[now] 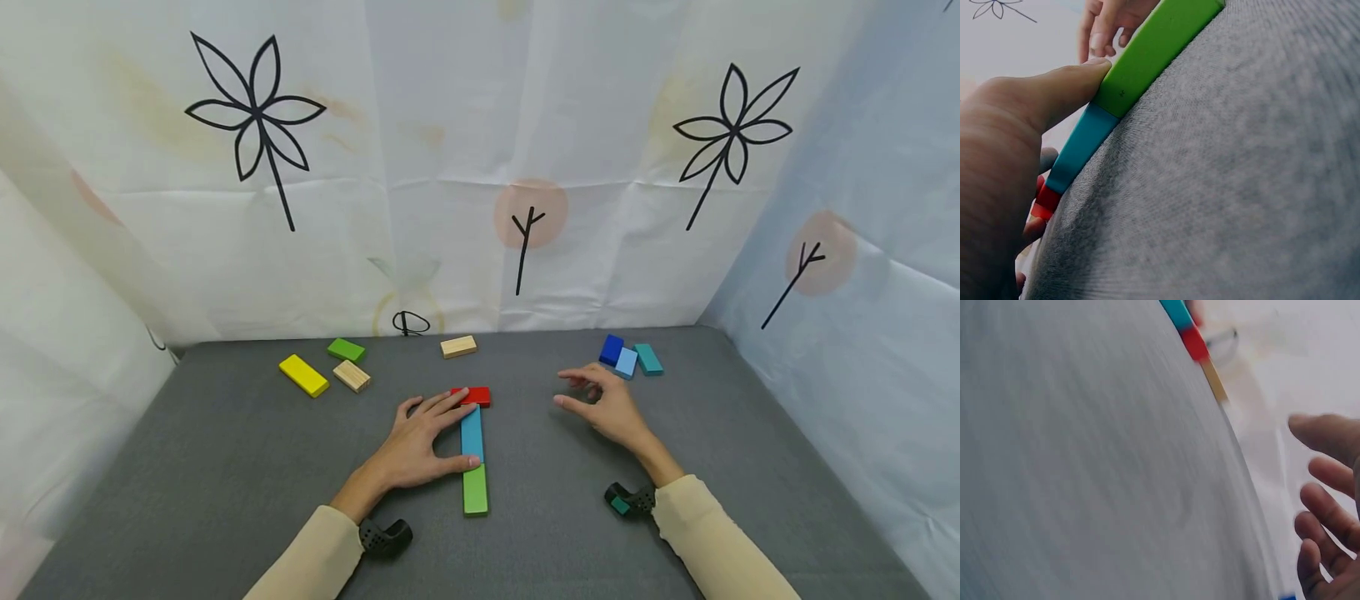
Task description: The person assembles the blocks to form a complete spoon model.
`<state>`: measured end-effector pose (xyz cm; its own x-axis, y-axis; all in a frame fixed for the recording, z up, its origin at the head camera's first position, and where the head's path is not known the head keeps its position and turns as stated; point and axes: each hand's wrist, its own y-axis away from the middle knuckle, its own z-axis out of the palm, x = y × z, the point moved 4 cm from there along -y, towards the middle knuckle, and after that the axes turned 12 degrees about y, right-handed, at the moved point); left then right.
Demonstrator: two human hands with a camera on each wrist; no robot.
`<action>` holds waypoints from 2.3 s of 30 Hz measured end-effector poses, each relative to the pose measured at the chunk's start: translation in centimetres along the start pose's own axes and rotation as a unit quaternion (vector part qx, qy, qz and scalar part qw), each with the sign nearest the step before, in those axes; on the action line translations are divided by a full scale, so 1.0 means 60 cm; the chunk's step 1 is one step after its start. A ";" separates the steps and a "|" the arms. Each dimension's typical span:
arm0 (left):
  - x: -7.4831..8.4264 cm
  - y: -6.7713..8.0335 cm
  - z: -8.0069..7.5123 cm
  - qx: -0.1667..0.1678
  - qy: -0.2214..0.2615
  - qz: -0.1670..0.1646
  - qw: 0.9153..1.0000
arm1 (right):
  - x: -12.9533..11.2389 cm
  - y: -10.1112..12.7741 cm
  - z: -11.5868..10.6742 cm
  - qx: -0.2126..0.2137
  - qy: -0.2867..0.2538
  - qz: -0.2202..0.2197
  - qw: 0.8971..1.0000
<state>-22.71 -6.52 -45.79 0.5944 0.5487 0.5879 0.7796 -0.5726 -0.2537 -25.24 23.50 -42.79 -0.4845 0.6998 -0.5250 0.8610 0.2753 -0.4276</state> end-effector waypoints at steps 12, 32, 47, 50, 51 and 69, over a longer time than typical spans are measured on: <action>-0.001 0.002 0.000 -0.002 0.010 -0.008 1.000 | 0.103 0.014 -0.063 0.123 0.061 0.125 0.983; -0.003 -0.002 0.000 0.002 0.002 -0.010 1.000 | 0.210 0.000 -0.161 -0.125 0.029 0.150 0.980; -0.005 -0.001 0.001 0.002 0.005 -0.009 1.000 | 0.231 -0.020 -0.152 -0.204 0.077 0.133 0.967; -0.005 -0.001 0.001 0.002 0.004 -0.010 1.000 | 0.231 -0.017 -0.151 -0.190 0.083 0.138 0.968; -0.006 -0.001 0.001 0.002 0.005 -0.010 1.000 | 0.231 -0.016 -0.151 -0.183 0.081 0.143 0.969; -0.003 0.000 0.001 -0.002 0.009 -0.011 1.000 | 0.101 0.014 -0.107 -0.074 0.054 0.108 0.990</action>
<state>-22.81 -6.58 -45.96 0.5734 0.5496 0.6076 0.7913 -0.5636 -0.2370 -26.45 32.21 -41.60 -0.2745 0.8167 -0.5077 0.9598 0.2002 -0.1968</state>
